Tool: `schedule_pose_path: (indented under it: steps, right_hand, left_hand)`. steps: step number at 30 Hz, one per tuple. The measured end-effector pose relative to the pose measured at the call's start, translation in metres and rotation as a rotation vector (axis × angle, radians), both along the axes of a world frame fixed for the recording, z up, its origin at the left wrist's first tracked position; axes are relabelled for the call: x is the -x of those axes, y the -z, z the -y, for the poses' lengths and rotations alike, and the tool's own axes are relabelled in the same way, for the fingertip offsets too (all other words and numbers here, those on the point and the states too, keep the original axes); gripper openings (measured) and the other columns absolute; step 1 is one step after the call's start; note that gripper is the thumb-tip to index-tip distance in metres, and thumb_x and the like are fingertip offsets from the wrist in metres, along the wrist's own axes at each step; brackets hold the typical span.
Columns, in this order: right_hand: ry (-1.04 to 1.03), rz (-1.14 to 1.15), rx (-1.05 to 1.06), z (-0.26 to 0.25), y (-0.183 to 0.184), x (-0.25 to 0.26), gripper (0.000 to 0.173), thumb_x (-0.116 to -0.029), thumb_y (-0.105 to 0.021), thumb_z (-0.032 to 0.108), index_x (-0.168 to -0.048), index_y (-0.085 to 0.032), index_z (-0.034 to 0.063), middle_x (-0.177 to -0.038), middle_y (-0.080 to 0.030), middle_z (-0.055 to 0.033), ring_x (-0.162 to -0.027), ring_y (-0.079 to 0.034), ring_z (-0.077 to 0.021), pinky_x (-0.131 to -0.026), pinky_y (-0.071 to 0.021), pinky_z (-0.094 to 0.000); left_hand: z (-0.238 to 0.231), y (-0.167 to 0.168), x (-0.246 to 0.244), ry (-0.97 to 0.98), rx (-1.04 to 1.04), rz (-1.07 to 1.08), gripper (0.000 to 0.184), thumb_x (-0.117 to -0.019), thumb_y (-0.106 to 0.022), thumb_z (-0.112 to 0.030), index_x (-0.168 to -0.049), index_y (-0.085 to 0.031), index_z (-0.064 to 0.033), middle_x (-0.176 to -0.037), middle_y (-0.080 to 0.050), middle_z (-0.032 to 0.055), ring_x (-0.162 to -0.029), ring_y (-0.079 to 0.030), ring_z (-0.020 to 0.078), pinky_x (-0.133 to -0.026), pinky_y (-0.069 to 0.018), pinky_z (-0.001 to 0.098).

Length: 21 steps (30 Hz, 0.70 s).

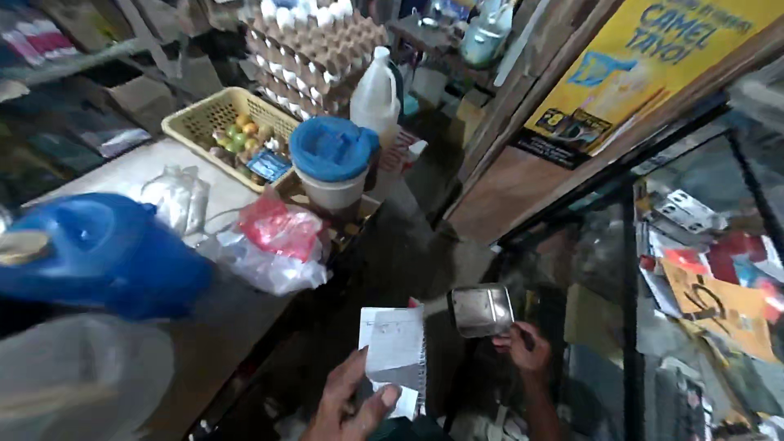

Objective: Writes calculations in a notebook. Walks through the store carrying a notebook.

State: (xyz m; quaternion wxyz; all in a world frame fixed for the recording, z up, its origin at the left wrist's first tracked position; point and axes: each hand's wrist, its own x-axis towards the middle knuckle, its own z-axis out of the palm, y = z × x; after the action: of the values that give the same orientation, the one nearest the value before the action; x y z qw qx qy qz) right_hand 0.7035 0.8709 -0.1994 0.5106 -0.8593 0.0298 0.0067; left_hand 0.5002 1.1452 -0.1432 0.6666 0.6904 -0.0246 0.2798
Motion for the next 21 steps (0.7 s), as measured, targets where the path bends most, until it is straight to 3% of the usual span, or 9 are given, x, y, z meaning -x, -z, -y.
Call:
schedule_pose_path:
  steps: [2,7,11,13,15,18,21]
  right_hand:
    - [0.040,-0.059,0.001,-0.004,-0.011,-0.030,0.029,-0.1045,-0.051,0.007,-0.120,-0.059,-0.0164,-0.091,-0.069,-0.0229,-0.065,-0.070,-0.0206,-0.059,-0.0625,-0.0379]
    - [0.104,-0.191,0.004,-0.011,0.002,-0.128,0.026,-0.1046,-0.054,0.009,-0.117,-0.063,-0.0121,-0.093,-0.069,-0.0182,-0.066,-0.069,-0.0156,-0.062,-0.0617,-0.0339]
    - [0.041,-0.243,0.012,-0.033,0.018,-0.233,0.024,-0.1012,-0.060,0.006,-0.116,-0.065,-0.0112,-0.103,-0.068,-0.0241,-0.083,-0.069,-0.0250,-0.077,-0.0603,-0.0436]
    - [-0.016,-0.266,-0.071,-0.048,0.021,-0.288,0.023,-0.1020,-0.057,0.006,-0.115,-0.062,-0.0124,-0.088,-0.073,-0.0183,-0.069,-0.073,-0.0194,-0.065,-0.0635,-0.0362]
    - [-0.058,-0.340,-0.200,-0.070,0.010,-0.346,0.023,-0.1054,-0.050,0.003,-0.120,-0.055,-0.0145,-0.081,-0.071,-0.0184,-0.060,-0.073,-0.0202,-0.056,-0.0637,-0.0346]
    - [-0.135,-0.325,-0.233,-0.111,-0.008,-0.420,0.021,-0.1041,-0.052,0.005,-0.117,-0.057,-0.0107,-0.084,-0.067,-0.0149,-0.060,-0.069,-0.0186,-0.057,-0.0621,-0.0359]
    - [-0.266,-0.219,-0.184,-0.156,-0.012,-0.498,0.022,-0.1023,-0.056,0.008,-0.116,-0.060,-0.0096,-0.093,-0.067,-0.0169,-0.072,-0.068,-0.0192,-0.065,-0.0613,-0.0388]
  left_hand:
    - [-0.011,-0.009,-0.042,0.033,-0.008,-0.015,0.035,-0.1026,-0.060,-0.040,-0.133,-0.064,-0.0222,-0.124,-0.069,-0.0131,-0.112,-0.064,-0.0022,-0.097,-0.0554,0.0218]
    - [-0.030,-0.014,-0.148,0.008,-0.026,-0.006,0.035,-0.1027,-0.060,-0.038,-0.134,-0.063,-0.0225,-0.126,-0.068,-0.0140,-0.114,-0.063,-0.0027,-0.099,-0.0546,0.0219]
    - [-0.036,-0.009,-0.241,-0.111,-0.048,0.007,0.032,-0.1019,-0.061,-0.038,-0.132,-0.066,-0.0264,-0.125,-0.069,-0.0162,-0.113,-0.063,-0.0035,-0.099,-0.0545,0.0217]
    - [-0.035,-0.008,-0.286,-0.185,-0.074,0.023,0.032,-0.1022,-0.061,-0.038,-0.131,-0.066,-0.0261,-0.123,-0.069,-0.0155,-0.111,-0.064,-0.0033,-0.096,-0.0556,0.0208]
    - [-0.033,-0.017,-0.332,-0.260,-0.089,0.023,0.030,-0.1024,-0.061,-0.036,-0.131,-0.065,-0.0277,-0.124,-0.068,-0.0181,-0.111,-0.063,-0.0058,-0.096,-0.0546,0.0192]
    - [-0.032,-0.030,-0.387,-0.330,-0.073,-0.003,0.029,-0.1029,-0.061,-0.034,-0.131,-0.065,-0.0272,-0.124,-0.068,-0.0191,-0.113,-0.062,-0.0072,-0.099,-0.0534,0.0201]
    - [-0.033,-0.032,-0.432,-0.396,-0.035,0.003,0.030,-0.1029,-0.061,-0.032,-0.131,-0.065,-0.0215,-0.123,-0.069,-0.0149,-0.113,-0.062,-0.0061,-0.099,-0.0537,0.0223]
